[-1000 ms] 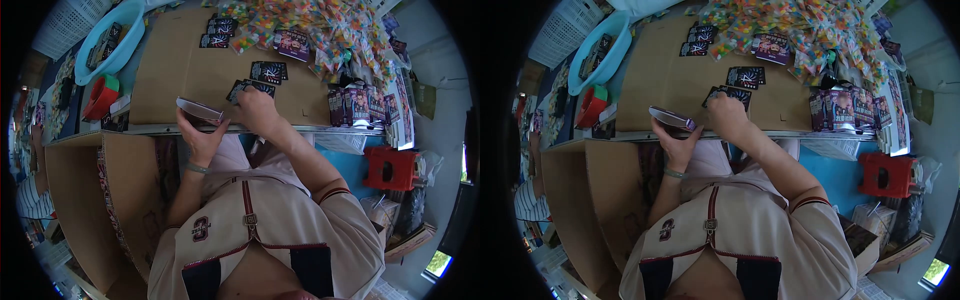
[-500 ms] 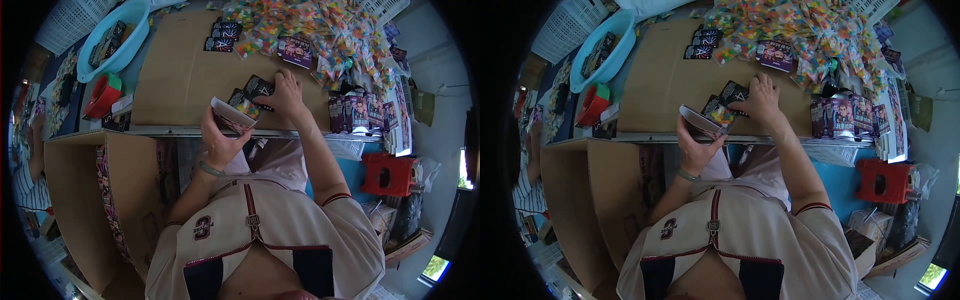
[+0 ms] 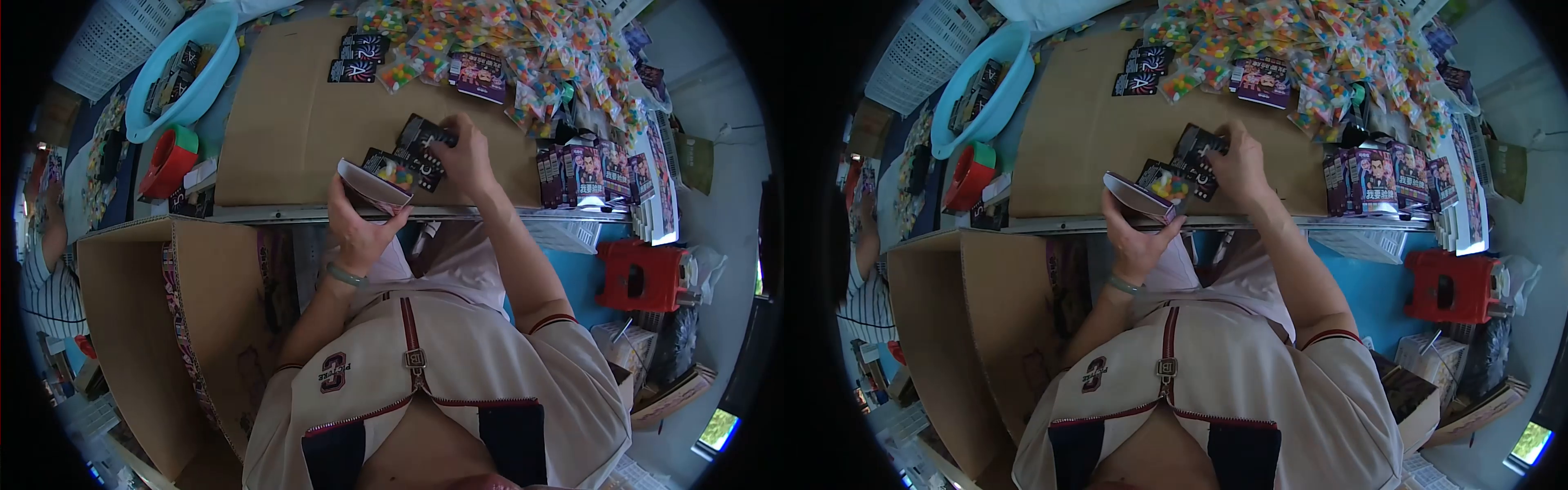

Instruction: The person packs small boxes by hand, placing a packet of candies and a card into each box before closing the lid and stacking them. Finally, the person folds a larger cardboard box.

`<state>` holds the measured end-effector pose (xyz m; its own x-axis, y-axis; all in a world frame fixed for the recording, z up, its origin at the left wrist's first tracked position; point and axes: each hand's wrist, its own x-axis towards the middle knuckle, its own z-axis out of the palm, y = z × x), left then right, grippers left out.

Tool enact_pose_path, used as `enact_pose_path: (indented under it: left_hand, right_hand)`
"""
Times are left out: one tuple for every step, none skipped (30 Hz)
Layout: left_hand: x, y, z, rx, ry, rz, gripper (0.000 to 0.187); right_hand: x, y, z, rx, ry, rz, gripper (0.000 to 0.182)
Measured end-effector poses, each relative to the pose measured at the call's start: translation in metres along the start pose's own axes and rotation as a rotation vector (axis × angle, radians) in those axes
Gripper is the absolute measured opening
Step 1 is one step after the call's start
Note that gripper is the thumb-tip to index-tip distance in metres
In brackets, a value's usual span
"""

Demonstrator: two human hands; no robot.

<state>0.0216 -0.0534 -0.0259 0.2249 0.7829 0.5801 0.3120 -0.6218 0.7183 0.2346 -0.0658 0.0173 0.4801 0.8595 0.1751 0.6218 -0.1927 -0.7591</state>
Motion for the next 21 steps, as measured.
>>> enact_pose_path:
  left_hand:
    - [0.000,0.001,0.000,0.003,-0.006,-0.012,0.111]
    - [0.000,0.002,-0.001,0.006,-0.012,-0.026,0.111]
    - [0.000,0.000,-0.001,0.007,-0.014,-0.027,0.111]
    - [-0.001,-0.001,0.000,0.006,-0.003,-0.011,0.111]
    - [-0.001,-0.002,0.001,0.005,0.009,0.005,0.111]
    - [-0.001,-0.002,0.001,0.004,0.006,0.004,0.111]
    - [0.000,-0.002,0.001,0.010,0.016,0.010,0.111]
    - [0.000,-0.001,0.002,0.014,0.028,0.016,0.111]
    - [0.000,-0.001,0.004,0.011,0.026,0.013,0.111]
    - [-0.001,-0.002,0.004,0.011,0.031,0.001,0.111]
    - [-0.002,-0.002,0.004,0.012,0.036,-0.009,0.112]
    - [-0.002,-0.002,0.004,0.011,0.035,-0.007,0.112]
    - [-0.003,-0.003,0.003,-0.016,0.013,-0.030,0.112]
    - [-0.004,-0.003,0.001,-0.040,-0.008,-0.054,0.113]
    - [-0.003,-0.002,0.000,-0.035,-0.004,-0.053,0.113]
    - [-0.002,-0.001,0.000,-0.020,-0.003,-0.043,0.113]
    - [-0.002,0.000,0.000,-0.008,-0.005,-0.031,0.113]
    - [-0.002,-0.001,0.000,-0.011,-0.005,-0.028,0.113]
    - [-0.002,-0.002,0.001,-0.026,0.003,-0.007,0.113]
    - [-0.002,-0.003,0.002,-0.040,0.015,0.013,0.113]
    - [-0.001,-0.004,0.001,-0.038,0.022,0.012,0.113]
  right_hand:
    - [0.004,0.004,-0.005,-0.056,0.042,0.012,0.036]
    - [0.007,0.008,-0.009,-0.113,0.084,0.026,0.034]
    - [0.008,0.011,-0.011,-0.141,0.065,0.047,0.031]
    - [0.005,0.007,-0.010,-0.140,0.064,0.051,0.031]
    - [0.000,0.001,-0.008,-0.202,0.099,0.051,0.029]
    - [-0.006,-0.005,-0.005,-0.264,0.133,0.050,0.026]
    - [-0.011,-0.007,-0.001,-0.266,0.134,0.052,0.026]
    - [-0.016,-0.009,0.003,-0.187,0.109,0.017,0.025]
    - [-0.022,-0.011,0.008,-0.109,0.085,-0.014,0.024]
    - [-0.029,-0.013,0.016,-0.046,0.103,-0.088,0.023]
    - [-0.035,-0.020,0.023,-0.047,0.105,-0.083,0.023]
    - [-0.041,-0.029,0.030,0.030,0.030,-0.086,0.024]
    - [-0.044,-0.035,0.033,0.109,-0.047,-0.092,0.026]
    - [-0.044,-0.039,0.032,0.113,-0.049,-0.095,0.026]
    - [-0.044,-0.044,0.031,0.101,-0.053,-0.114,0.028]
    - [-0.044,-0.046,0.030,0.087,-0.055,-0.131,0.030]
    - [-0.044,-0.046,0.030,0.087,-0.052,-0.131,0.030]
    - [-0.043,-0.046,0.029,0.103,-0.108,-0.088,0.033]
    - [-0.041,-0.046,0.028,0.118,-0.164,-0.047,0.036]
    - [-0.038,-0.045,0.025,0.115,-0.163,-0.051,0.036]
    - [-0.035,-0.044,0.021,0.143,-0.145,-0.033,0.038]
